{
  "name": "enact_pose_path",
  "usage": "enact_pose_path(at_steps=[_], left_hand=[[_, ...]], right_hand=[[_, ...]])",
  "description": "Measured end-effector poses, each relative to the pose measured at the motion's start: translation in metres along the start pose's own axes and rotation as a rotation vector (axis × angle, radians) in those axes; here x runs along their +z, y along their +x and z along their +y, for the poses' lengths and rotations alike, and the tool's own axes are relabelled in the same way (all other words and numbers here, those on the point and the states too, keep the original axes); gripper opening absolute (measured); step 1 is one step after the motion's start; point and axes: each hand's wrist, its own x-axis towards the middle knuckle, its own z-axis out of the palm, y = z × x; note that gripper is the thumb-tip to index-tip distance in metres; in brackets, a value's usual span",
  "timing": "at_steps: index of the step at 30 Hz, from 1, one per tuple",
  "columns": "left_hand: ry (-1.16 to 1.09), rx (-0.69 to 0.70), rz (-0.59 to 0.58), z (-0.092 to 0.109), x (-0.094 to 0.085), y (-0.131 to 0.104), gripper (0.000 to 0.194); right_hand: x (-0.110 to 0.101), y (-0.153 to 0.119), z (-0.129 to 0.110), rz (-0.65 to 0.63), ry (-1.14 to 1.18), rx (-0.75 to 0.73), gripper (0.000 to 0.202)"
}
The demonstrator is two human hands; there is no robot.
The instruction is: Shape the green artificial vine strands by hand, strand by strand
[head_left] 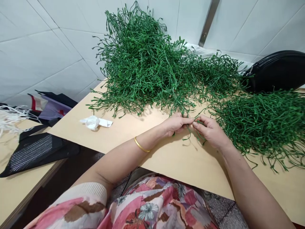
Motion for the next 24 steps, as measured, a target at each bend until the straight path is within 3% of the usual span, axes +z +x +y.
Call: enact_pose_path(at_steps=[3,9,11,14,16,18,21,24], left_hand=[[-0.122,-0.06,-0.086,-0.002,0.0,0.001,0.021],[-0.353,-0.098,-0.453,-0.008,0.01,-0.014,0.025],[-0.4,-0.094,-0.48,-0.006,0.012,-0.019,0.026],[-0.466,-0.01,-0.378,0.001,0.008,-0.015,0.026],[-0.467,0.041,-0.27,0.003,0.002,-0.005,0.026],[-0.426,0.041,-0.191,0.0,-0.003,0.007,0.023],[-0.347,0.032,-0.111,-0.006,-0.005,0.015,0.021],[-0.283,0.086,-0.038,-0.011,-0.002,0.013,0.013]], right_hand=[[-0.007,-0.003,-0.005,-0.122,0.063,-0.015,0.027],[-0.034,-0.013,-0.004,-0.374,0.205,-0.004,0.029],[-0.035,-0.019,-0.004,-0.467,0.252,-0.056,0.029],[-0.027,-0.027,-0.01,-0.596,0.363,-0.153,0.03],[-0.021,-0.028,-0.014,-0.527,0.405,-0.18,0.025],[-0.021,-0.024,-0.016,-0.35,0.416,-0.174,0.021],[-0.028,-0.013,-0.013,-0.095,0.411,-0.062,0.019],[-0.032,-0.004,-0.006,0.012,0.471,0.078,0.024]])
